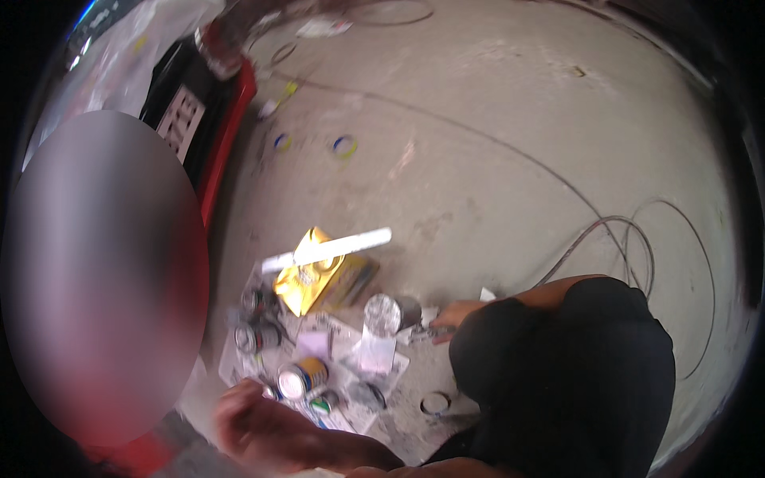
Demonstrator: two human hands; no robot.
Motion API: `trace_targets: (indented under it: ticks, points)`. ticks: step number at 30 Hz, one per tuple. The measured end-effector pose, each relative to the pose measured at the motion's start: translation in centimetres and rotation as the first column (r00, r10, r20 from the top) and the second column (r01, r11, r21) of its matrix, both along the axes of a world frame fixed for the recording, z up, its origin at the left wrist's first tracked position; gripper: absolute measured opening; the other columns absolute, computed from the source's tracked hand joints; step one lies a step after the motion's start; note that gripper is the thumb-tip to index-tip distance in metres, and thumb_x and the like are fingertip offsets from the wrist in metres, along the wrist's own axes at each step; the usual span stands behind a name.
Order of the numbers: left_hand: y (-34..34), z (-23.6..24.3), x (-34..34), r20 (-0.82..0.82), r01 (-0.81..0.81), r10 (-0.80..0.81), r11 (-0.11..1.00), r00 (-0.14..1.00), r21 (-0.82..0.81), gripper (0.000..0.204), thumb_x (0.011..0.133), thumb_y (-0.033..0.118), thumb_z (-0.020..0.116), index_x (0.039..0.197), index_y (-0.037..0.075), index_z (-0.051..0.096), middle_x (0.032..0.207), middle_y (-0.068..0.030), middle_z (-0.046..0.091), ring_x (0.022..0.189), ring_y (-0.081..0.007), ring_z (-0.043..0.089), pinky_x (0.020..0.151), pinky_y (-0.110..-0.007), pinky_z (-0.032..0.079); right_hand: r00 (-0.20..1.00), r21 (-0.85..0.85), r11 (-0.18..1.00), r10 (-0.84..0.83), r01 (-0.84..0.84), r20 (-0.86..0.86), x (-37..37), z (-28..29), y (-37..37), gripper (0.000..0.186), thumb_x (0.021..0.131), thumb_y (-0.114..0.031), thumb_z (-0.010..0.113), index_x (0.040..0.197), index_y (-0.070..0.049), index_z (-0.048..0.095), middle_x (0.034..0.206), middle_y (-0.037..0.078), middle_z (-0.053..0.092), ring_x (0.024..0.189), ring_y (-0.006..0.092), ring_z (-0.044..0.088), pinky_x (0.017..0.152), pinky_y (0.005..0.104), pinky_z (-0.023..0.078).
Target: The person wipes a metal stirring stick with a cloth, opens paint cans, pours liquids from several cans into a mixing container, and fills the cup of a spray gun.
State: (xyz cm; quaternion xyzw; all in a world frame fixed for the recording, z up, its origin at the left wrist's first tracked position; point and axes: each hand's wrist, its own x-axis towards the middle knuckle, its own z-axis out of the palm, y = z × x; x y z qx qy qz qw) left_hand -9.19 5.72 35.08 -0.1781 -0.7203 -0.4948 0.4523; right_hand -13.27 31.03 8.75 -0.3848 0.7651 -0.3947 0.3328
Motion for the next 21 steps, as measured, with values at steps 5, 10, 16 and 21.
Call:
trace_targets:
  ticks: [5, 10, 16, 21]
  points:
    - [-0.1, 6.6, 4.9, 0.011, 0.491, -0.506, 0.841, 0.862, 0.229, 0.024, 0.1, 0.032, 0.051, 0.113, 0.012, 0.051, 0.106, -0.0127, 0.054, 0.126, -0.0326, 0.044, 0.101, -0.05, 0.045, 0.999, -0.048, 0.999, -0.023, 0.022, -0.03, -1.3, 0.0, -3.4, 0.042, 0.09, -0.04, 0.064, 0.113, -0.005, 0.065, 0.094, 0.02, 0.067, 0.084, 0.0382, 0.065, 0.077, 0.0431, 0.051]
    - [-3.6, 5.8, 4.3, 0.245, 0.613, -0.756, 0.642, 0.607, 0.461, 0.023, 0.097, 0.021, 0.055, 0.106, 0.0, 0.051, 0.095, -0.0092, 0.059, 0.079, -0.0285, 0.062, 0.067, -0.038, 0.047, 0.986, 0.031, 0.986, -0.163, 0.162, 0.027, -0.5, -0.3, -1.8, 0.041, 0.087, -0.036, 0.069, 0.113, -0.004, 0.066, 0.098, 0.019, 0.068, 0.083, 0.0356, 0.066, 0.074, 0.0397, 0.052]
    - [-4.8, 6.3, 5.6, 0.362, 0.466, -0.39, 0.872, 0.847, -0.152, 0.014, 0.085, 0.038, 0.07, 0.095, 0.029, 0.07, 0.103, 0.0053, 0.065, 0.099, -0.0267, 0.055, 0.093, -0.05, 0.039, 0.984, -0.004, 0.984, -0.177, 0.177, 0.021, 2.8, -1.0, -1.0, 0.044, 0.086, -0.038, 0.069, 0.114, -0.004, 0.065, 0.101, 0.021, 0.068, 0.088, 0.0363, 0.066, 0.078, 0.0409, 0.051]
    - [-3.8, -0.6, 1.4, 0.149, 0.618, -0.67, 0.734, 0.727, 0.283, 0.022, 0.089, 0.019, 0.069, 0.091, -0.003, 0.067, 0.092, -0.0168, 0.07, 0.086, -0.0285, 0.066, 0.079, -0.04, 0.052, 0.97, 0.157, 0.973, -0.194, 0.17, 0.147, 0.9, 1.1, -1.7, 0.047, 0.087, -0.041, 0.068, 0.116, -0.005, 0.066, 0.1, 0.021, 0.068, 0.091, 0.0378, 0.065, 0.081, 0.0413, 0.05]
